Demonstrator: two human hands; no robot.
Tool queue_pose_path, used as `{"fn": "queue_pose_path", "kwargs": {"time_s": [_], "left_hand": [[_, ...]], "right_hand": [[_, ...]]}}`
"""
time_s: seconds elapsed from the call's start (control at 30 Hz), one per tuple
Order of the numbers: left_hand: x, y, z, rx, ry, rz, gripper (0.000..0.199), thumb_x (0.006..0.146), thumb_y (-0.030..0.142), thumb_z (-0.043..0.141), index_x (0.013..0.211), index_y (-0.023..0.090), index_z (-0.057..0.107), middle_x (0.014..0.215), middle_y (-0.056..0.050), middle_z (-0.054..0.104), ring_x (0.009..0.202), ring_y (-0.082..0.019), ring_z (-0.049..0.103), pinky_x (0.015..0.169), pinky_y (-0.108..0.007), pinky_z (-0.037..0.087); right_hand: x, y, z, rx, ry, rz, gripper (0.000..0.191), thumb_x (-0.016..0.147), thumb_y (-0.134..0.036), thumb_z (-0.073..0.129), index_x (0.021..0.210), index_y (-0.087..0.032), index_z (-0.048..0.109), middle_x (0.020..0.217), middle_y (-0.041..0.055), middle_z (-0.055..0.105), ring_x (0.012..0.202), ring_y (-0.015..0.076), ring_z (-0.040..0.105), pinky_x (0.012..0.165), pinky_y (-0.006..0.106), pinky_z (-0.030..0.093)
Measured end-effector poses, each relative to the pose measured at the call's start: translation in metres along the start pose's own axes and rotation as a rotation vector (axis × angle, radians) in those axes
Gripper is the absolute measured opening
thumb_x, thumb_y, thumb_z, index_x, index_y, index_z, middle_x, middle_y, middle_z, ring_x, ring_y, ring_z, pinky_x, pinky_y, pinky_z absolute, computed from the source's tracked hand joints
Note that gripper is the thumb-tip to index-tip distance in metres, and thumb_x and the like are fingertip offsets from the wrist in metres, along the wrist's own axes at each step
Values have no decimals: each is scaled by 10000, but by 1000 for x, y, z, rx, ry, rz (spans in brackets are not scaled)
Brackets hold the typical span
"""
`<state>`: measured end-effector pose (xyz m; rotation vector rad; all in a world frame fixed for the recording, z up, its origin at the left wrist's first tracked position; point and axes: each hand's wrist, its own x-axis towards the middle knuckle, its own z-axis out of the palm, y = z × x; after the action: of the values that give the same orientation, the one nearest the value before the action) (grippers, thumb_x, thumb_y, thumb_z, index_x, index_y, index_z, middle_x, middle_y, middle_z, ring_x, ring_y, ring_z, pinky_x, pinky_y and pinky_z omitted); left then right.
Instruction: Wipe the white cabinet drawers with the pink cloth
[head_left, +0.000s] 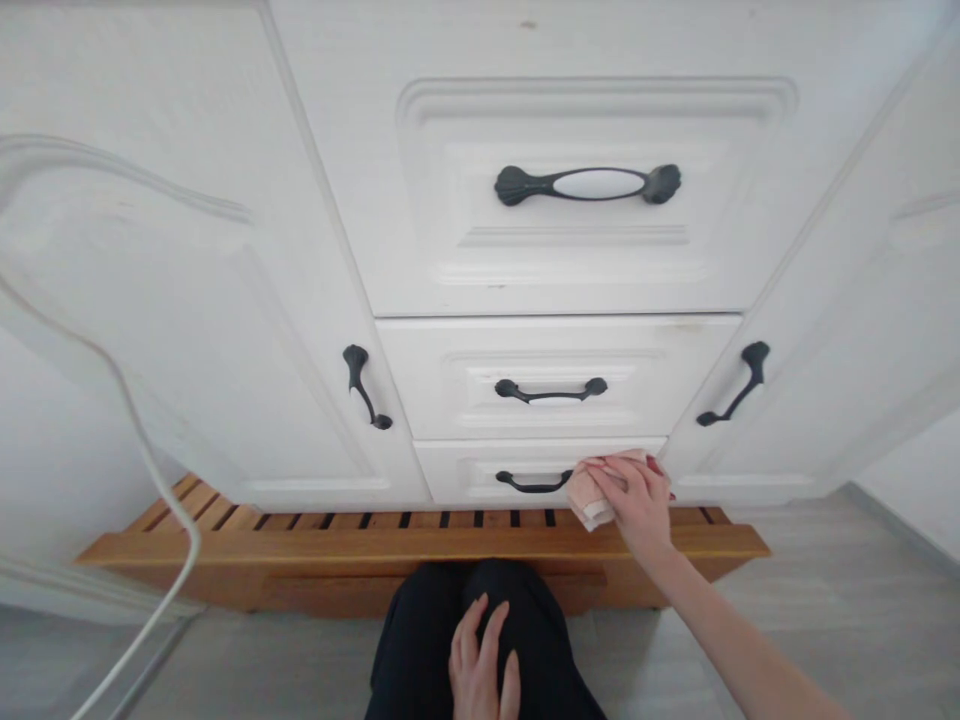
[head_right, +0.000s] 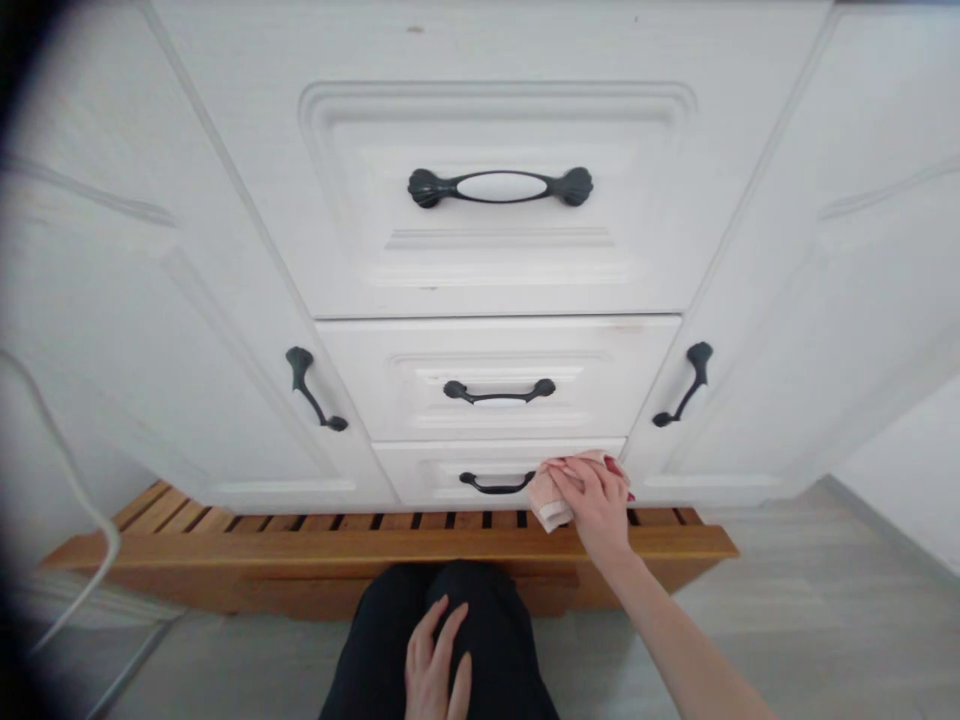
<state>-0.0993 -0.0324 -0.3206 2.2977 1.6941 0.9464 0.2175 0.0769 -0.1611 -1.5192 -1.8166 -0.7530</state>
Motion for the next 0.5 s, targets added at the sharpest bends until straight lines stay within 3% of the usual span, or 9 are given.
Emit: {"fn": "queue_pose_path", "kwargs": {"time_s": [0.2,0.37,0.5], "left_hand": [[-1,1,-2,-3,-19,10,458,943,267,531,1396,290,594,1430,-114,584,1298,-277,580,1030,-484,567],[-2,4,0,-35,21,-25,435,949,273,512,1371,286,617,1422,-108,593,1293,-285,577,1036,-495,556],[-1,2,0,-48,18,-16,445,942,272,525,1377,293,614,1429,-104,590,1297,-280,575,1041,-478,552]], "right_hand": [[-43,5,23,-42,-111,21,538,914,-168,614,1422,-343,580,1327,76,640,1224,273,507,1139,469,363],[-75,13,22,-2,-307,-44,635,874,-73,566,1450,-339,544,1367,52,630,1252,266,513,1130,473,386],[-80,15,15,72,-320,-15,556,886,-58,505,1373,-305,608,1319,73,621,1249,262,518,1141,475,388]]}}
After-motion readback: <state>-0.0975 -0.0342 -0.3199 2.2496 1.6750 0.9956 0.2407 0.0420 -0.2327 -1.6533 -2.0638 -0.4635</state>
